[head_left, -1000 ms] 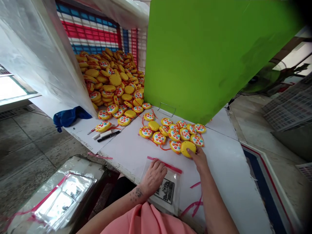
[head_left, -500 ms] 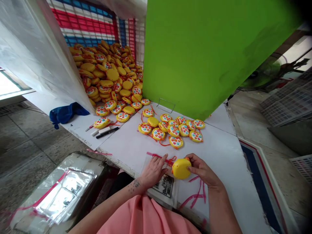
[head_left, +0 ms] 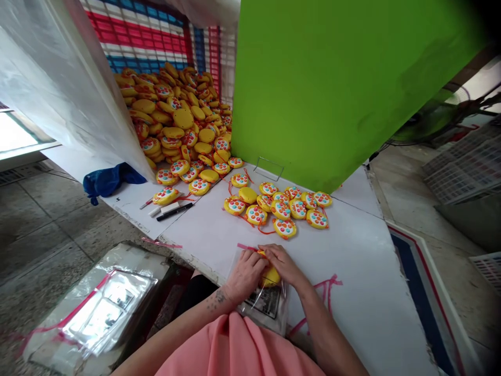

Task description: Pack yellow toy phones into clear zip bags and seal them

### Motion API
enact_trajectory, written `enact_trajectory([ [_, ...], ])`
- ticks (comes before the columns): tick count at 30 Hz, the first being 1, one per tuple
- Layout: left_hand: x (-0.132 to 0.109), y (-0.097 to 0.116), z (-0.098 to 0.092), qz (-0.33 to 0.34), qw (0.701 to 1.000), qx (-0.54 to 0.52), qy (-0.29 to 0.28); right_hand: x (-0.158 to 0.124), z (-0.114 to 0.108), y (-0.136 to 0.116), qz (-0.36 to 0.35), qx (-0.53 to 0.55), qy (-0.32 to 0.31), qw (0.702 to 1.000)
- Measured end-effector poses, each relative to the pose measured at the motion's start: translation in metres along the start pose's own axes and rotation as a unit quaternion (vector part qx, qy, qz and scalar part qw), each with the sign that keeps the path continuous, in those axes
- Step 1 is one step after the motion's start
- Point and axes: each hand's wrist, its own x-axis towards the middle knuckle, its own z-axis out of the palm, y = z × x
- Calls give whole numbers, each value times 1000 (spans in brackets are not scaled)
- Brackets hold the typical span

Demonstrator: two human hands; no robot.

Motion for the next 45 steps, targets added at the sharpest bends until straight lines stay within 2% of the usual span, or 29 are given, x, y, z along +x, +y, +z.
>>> enact_trajectory([
  [2, 1, 0, 0, -6, 1000, -23, 19, -4, -5, 0, -1, -22, 37, 999],
  [5, 3, -1, 1, -6, 997, -73, 33, -14, -26, 7, 42, -62, 119, 990],
  [7, 5, -3, 1, -14, 993, -110, 29, -24, -37, 14, 87, -89, 124, 984],
  [9, 8, -4, -1, -30, 989, -147, 16, -33, -40, 19, 112, -104, 96, 984],
  [12, 17, -6, -11, -42, 980, -191, -30, -40, -27, 20, 96, -95, 75, 988],
  [16, 27, -1, -34, -54, 970, -216, -101, -33, -5, 11, 87, -95, 121, 984],
  [18, 28, 3, -44, -66, 966, -222, -117, -28, 2, 3, 81, -70, 145, 984],
  [20, 25, 5, -50, -70, 967, -225, -92, -25, 7, -6, 68, -19, 162, 984],
  [23, 14, 0, -51, -107, 966, -233, 36, -25, 12, -17, 59, 85, 169, 980],
  [25, 7, -7, -49, -173, 940, -278, 93, -28, 15, -21, 56, 143, 167, 974],
  [26, 4, -12, -47, -210, 921, -313, 94, -29, 15, -22, 52, 159, 170, 971],
  [29, 0, -21, -40, -277, 868, -410, 36, -32, 16, -25, 38, 164, 181, 969],
  [32, 4, -24, -34, -282, 850, -444, 15, -33, 13, -25, 32, 155, 173, 972],
  [34, 7, -22, -32, -282, 841, -461, 18, -32, 10, -23, 32, 131, 173, 976],
  [36, 10, -19, -32, -289, 829, -478, 20, -31, 6, -22, 6, 57, 204, 977],
  [39, 11, -14, -34, -306, 812, -497, 9, -28, 3, -26, -96, -110, 261, 954],
  [41, 11, -11, -37, -312, 804, -506, 1, -24, 6, -33, -163, -182, 245, 938],
  [43, 12, -8, -39, -293, 821, -489, 4, -20, 13, -43, -209, -222, 203, 930],
  [45, 12, -6, -42, -251, 866, -431, 13, -16, 22, -51, -241, -258, 168, 920],
])
